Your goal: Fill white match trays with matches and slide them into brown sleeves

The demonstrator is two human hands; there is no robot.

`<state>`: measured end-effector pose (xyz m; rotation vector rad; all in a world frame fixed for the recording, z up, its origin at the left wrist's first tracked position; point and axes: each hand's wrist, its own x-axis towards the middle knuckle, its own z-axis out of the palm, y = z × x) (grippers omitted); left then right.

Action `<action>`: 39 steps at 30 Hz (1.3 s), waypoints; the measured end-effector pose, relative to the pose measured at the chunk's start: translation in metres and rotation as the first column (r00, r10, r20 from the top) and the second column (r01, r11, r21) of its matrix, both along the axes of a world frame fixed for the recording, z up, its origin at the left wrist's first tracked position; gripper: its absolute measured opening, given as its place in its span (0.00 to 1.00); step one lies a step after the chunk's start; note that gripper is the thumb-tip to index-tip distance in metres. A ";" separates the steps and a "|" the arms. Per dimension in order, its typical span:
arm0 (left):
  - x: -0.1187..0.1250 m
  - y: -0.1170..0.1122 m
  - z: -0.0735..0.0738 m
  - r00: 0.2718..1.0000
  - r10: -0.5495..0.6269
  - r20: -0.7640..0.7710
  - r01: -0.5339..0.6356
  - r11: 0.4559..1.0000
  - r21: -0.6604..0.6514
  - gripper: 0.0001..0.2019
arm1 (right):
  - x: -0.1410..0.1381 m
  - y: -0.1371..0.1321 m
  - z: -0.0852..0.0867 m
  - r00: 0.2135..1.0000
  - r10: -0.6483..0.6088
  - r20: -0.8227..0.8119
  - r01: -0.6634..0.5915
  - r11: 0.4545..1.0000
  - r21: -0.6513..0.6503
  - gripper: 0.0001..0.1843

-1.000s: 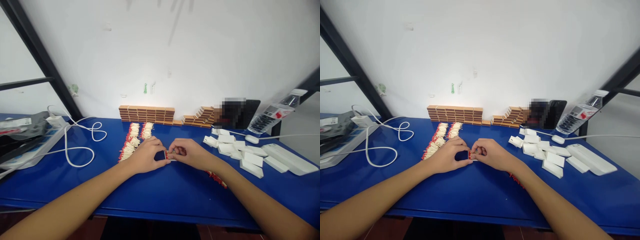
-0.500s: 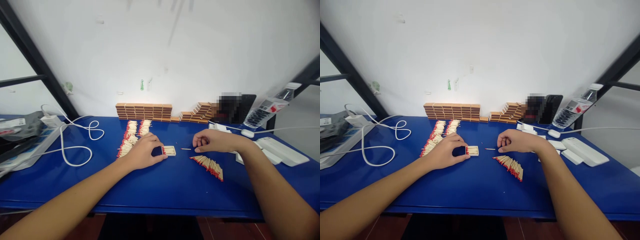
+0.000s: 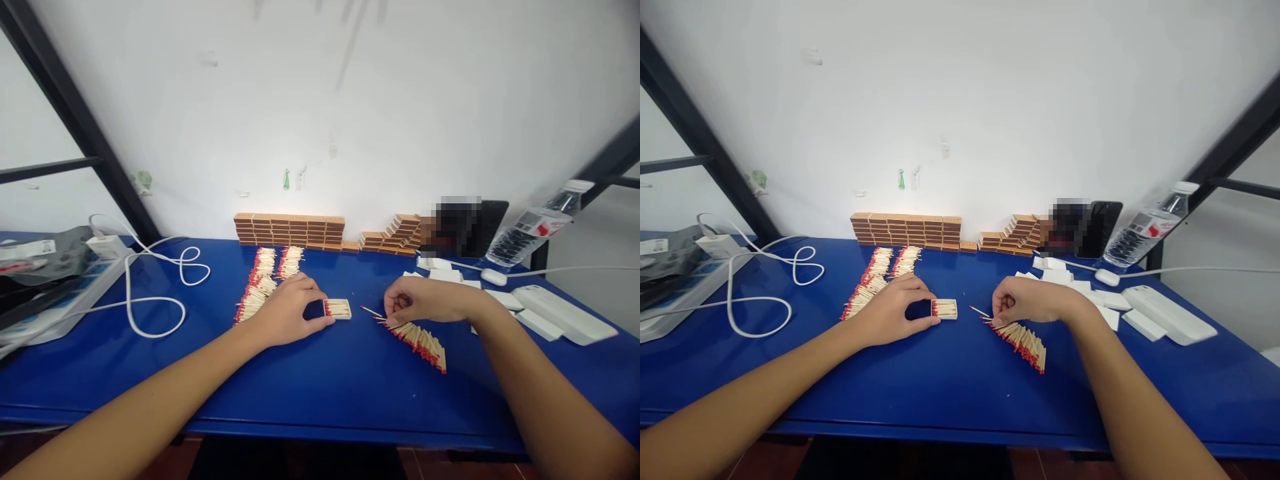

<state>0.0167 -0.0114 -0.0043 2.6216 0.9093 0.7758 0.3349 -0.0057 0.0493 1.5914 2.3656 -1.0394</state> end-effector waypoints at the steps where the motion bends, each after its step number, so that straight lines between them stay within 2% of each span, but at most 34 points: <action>1: 0.000 0.000 0.000 1.000 0.001 -0.002 -0.001 1.000 0.001 0.14 | 0.000 0.000 0.000 1.000 0.006 0.001 -0.006 1.000 -0.004 0.18; 12: 0.001 0.001 0.000 1.000 0.012 -0.015 -0.012 1.000 0.009 0.15 | -0.003 -0.003 0.007 0.999 0.039 -0.012 -0.039 0.999 0.030 0.25; 22: 0.001 0.001 0.000 1.000 0.003 -0.013 -0.003 1.000 0.010 0.15 | 0.009 0.004 0.000 1.000 0.018 0.025 -0.017 0.999 -0.034 0.25; 33: 0.000 0.000 0.000 1.000 0.003 -0.012 -0.003 1.000 0.005 0.15 | 0.001 -0.003 0.006 0.999 0.041 0.032 -0.039 0.998 -0.053 0.18; 39: -0.001 0.000 0.000 1.000 0.009 -0.007 -0.009 1.000 0.006 0.15 | 0.001 -0.001 0.003 0.999 -0.014 0.041 0.015 0.999 -0.029 0.16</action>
